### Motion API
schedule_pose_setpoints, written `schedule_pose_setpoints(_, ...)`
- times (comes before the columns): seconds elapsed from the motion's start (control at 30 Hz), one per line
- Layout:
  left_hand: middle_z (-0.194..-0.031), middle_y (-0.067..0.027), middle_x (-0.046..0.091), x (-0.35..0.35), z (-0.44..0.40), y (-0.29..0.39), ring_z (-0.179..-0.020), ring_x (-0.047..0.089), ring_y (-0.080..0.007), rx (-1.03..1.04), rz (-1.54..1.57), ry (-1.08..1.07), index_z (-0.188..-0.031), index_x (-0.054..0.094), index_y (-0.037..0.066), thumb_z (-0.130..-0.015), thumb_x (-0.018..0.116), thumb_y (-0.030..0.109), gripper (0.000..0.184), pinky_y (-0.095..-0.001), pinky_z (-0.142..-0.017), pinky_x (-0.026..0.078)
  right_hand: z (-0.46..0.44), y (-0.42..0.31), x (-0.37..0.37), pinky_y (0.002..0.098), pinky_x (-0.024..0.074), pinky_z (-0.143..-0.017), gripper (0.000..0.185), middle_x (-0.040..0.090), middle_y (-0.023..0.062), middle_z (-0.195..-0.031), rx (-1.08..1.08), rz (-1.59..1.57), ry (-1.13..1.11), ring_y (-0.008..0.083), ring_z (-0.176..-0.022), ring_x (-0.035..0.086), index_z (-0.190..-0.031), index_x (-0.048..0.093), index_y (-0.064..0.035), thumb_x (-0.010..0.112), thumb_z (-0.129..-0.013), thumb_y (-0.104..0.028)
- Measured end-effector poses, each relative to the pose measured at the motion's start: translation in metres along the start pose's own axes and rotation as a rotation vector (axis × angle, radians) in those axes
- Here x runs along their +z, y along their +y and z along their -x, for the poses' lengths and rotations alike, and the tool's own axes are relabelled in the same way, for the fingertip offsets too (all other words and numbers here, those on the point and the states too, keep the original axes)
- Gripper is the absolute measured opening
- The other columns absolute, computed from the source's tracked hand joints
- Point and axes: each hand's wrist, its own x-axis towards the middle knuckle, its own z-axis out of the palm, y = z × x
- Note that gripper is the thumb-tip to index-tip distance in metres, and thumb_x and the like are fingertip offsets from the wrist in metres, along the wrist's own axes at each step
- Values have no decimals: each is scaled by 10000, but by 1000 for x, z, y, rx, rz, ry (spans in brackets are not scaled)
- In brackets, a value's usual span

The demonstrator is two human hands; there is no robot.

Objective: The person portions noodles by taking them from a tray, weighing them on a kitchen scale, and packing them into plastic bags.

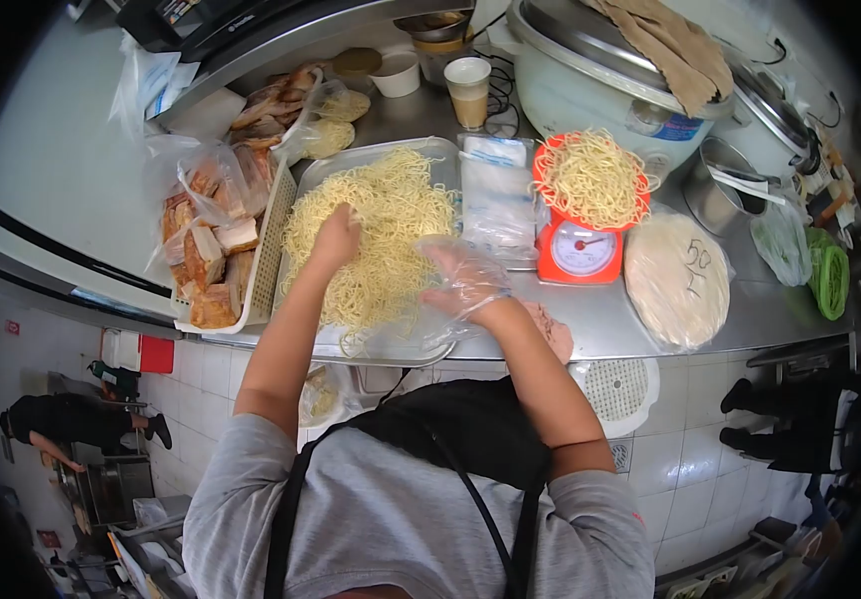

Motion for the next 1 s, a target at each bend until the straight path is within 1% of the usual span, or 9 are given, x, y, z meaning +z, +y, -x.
schedule_pose_setpoints(0.1,-825,-204,550,-37,-9,-2,-786,537,-332,252,265,322,-928,475,8,-743,485,124,219,-360,-662,415,-13,-7,1,349,338,-907,558,447,134,-1165,-32,23,46,285,-1068,428,-1134,449,-100,614,-627,-264)
schedule_pose_setpoints(0.27,-725,-111,549,-144,2,66,-670,538,-207,401,111,459,-893,495,26,-770,455,77,139,-310,-613,421,-57,-25,-4,346,300,-947,687,384,132,-1220,-4,96,-24,283,-1124,369,-1218,361,-103,646,-614,-264)
schedule_pose_setpoints(0.37,-714,-44,548,-183,-17,81,-656,515,-116,606,210,521,-880,504,24,-773,454,76,130,-263,-599,421,-95,-40,-7,358,301,-946,721,366,153,-1232,2,75,170,297,-1119,373,-1231,320,-62,643,-622,-275)
schedule_pose_setpoints(0.47,-743,-25,549,-215,-15,110,-636,496,-77,624,545,398,-879,503,23,-773,445,59,126,-215,-583,418,-133,-81,-17,355,331,-917,706,390,163,-1193,-170,-100,470,298,-1096,392,-1210,318,-34,643,-641,-297)
schedule_pose_setpoints(0.53,-712,-61,533,-226,-15,130,-602,521,-139,602,953,222,-857,478,36,-775,388,53,122,-253,-527,439,-162,-89,-1,353,363,-877,628,446,156,-1126,-246,-265,677,295,-1057,426,-1169,376,-50,638,-663,-315)
schedule_pose_setpoints(0.6,-685,-74,525,-231,-10,146,-579,533,-176,599,1211,106,-842,458,48,-792,345,51,124,-291,-524,459,-159,-105,3,350,381,-826,480,492,143,-1017,-134,-288,551,288,-998,459,-1098,439,-67,596,-717,-313)
schedule_pose_setpoints(0.73,-611,-66,460,-243,-35,151,-443,435,-135,438,1390,240,-840,434,59,-815,345,112,107,-222,-348,372,-141,-90,41,350,405,-733,234,540,112,-838,20,-449,381,270,-854,514,-942,528,-91,483,-813,-281)
schedule_pose_setpoints(0.9,-609,-56,447,-271,-53,164,-436,419,-111,536,1514,285,-787,416,37,-839,334,122,129,-200,-326,326,-110,-27,81,366,433,-642,194,581,133,-756,-25,387,80,259,-721,575,-846,568,-79,415,-787,-182)
schedule_pose_setpoints(1.0,-629,-48,441,-277,-58,185,-459,421,-100,582,1513,233,-802,413,42,-861,328,136,140,-181,-331,319,-82,-27,76,357,444,-587,163,588,112,-684,195,454,-19,252,-675,585,-705,589,-63,442,-734,-127)
